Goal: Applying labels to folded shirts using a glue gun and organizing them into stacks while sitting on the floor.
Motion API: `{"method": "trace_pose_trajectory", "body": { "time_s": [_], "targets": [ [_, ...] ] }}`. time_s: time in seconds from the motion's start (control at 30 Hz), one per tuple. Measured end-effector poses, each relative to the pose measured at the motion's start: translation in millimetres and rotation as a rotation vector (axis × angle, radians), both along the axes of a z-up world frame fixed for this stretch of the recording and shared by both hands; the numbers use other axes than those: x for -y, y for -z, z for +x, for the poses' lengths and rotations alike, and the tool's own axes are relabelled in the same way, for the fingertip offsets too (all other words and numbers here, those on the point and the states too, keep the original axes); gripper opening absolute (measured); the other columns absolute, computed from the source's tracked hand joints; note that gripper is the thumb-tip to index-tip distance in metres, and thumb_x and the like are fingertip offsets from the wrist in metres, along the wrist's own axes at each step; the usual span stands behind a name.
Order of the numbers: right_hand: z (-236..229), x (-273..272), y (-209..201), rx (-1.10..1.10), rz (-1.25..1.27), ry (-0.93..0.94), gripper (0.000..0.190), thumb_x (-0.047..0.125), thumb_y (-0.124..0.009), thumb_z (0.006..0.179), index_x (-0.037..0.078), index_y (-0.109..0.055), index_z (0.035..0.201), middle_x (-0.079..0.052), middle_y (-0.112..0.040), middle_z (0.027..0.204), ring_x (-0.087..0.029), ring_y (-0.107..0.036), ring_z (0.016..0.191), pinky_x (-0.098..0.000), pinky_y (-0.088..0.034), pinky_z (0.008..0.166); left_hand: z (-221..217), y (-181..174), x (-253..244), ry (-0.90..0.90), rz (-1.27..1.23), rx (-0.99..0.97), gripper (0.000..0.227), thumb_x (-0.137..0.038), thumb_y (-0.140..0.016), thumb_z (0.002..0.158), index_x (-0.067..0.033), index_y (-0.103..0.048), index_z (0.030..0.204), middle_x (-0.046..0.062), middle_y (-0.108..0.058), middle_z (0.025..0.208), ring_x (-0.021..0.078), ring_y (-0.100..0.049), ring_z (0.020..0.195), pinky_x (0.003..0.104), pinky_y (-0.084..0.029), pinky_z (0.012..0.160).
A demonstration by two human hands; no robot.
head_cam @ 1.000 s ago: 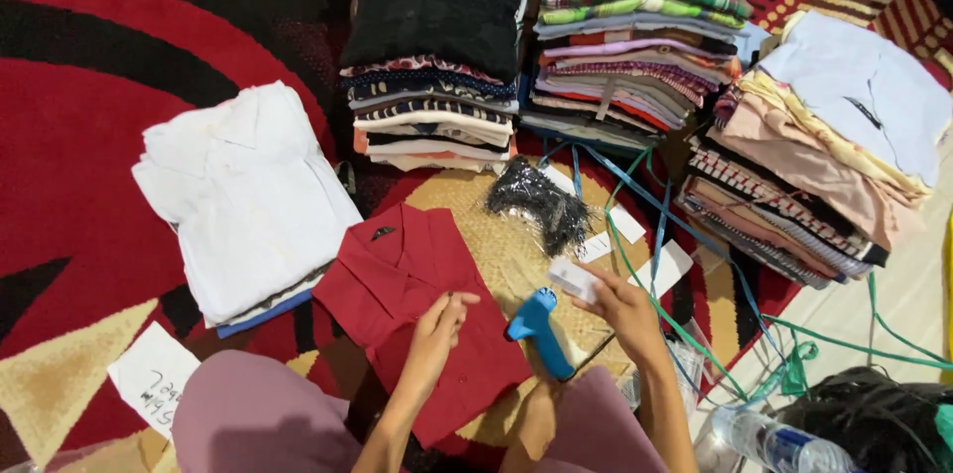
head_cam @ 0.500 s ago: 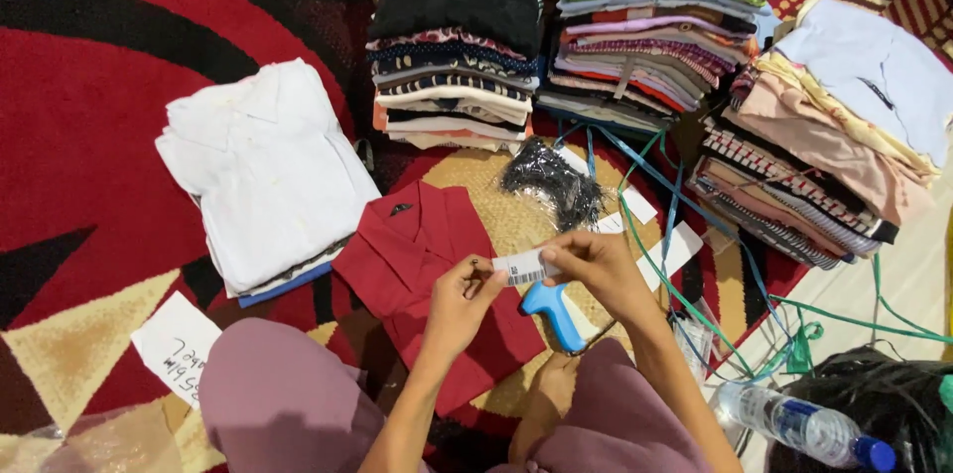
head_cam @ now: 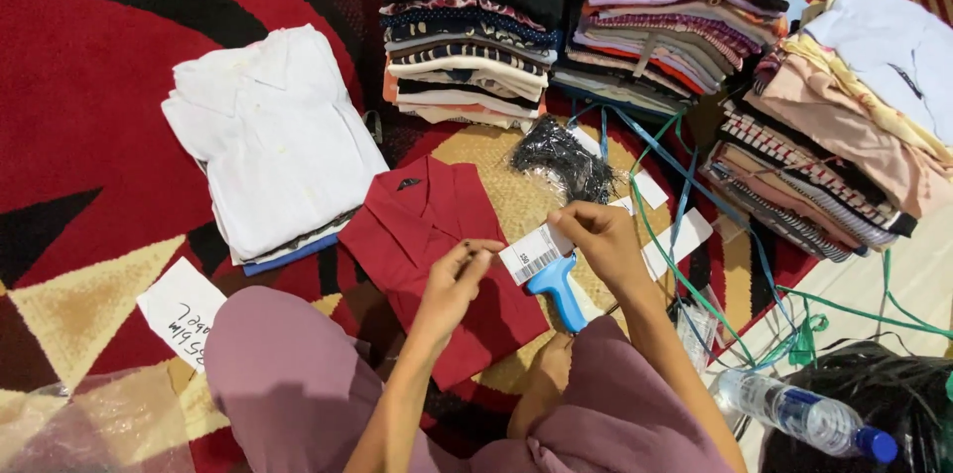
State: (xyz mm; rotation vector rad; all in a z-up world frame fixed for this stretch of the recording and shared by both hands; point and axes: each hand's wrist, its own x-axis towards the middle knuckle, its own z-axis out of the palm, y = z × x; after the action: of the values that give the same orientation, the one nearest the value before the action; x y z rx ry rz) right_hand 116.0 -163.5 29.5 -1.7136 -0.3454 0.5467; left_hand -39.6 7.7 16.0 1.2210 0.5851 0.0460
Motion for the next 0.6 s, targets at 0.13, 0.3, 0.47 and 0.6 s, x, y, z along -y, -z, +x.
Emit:
{"method": "trace_pose_trajectory", "body": {
  "time_s": [0.13, 0.3, 0.47, 0.6],
  "targets": [
    [-4, -10, -40, 0.061, -0.141, -0.113, 0.017, 0.01, -0.075, 0.092, 0.002, -0.08, 0.077, -0.01, -0.065, 0.053, -0.015, -0.055, 0.052, -0.0292, -0.047, 0.054, 10, -9, -1, -0.068, -0.162, -0.019, 0.039, -0.027, -0.04, 0.107, -0.0019, -0.066, 0.123, 0.005, -0.06, 0.102, 0.0006, -0.035, 0.069, 0.012, -0.029, 0.052],
    [-6, -29, -55, 0.211, -0.203, -0.418, 0.017, 0.014, -0.076, 0.09, 0.006, -0.077, 0.076, -0.013, -0.07, 0.062, -0.02, -0.058, 0.056, -0.0339, -0.048, 0.057, 13, 14, 7, 0.228, 0.246, 0.012, 0.027, -0.024, -0.082, 0.085, -0.0087, -0.072, 0.105, 0.005, -0.067, 0.085, 0.0095, -0.055, 0.077, 0.025, -0.052, 0.078],
    [3, -11, 13, 0.055, -0.139, -0.216, 0.031, 0.02, -0.062, 0.102, 0.006, -0.073, 0.076, -0.007, -0.063, 0.058, -0.015, -0.052, 0.057, -0.0305, -0.044, 0.058, 16, 33, 10, 0.064, 0.144, 0.034, 0.017, -0.019, -0.081, 0.088, -0.0062, -0.074, 0.096, 0.003, -0.063, 0.078, 0.01, -0.055, 0.075, 0.022, -0.048, 0.071],
    [12, 39, 93, 0.051, -0.513, -0.137, 0.024, 0.03, -0.065, 0.1, 0.008, -0.076, 0.098, -0.011, -0.077, 0.078, -0.022, -0.075, 0.067, -0.0364, -0.056, 0.071, 17, 30, 1, -0.109, 0.045, 0.001, 0.012, -0.021, -0.073, 0.095, -0.0098, -0.07, 0.1, 0.0, -0.063, 0.083, 0.0115, -0.056, 0.081, 0.024, -0.047, 0.071]
  ]
}}
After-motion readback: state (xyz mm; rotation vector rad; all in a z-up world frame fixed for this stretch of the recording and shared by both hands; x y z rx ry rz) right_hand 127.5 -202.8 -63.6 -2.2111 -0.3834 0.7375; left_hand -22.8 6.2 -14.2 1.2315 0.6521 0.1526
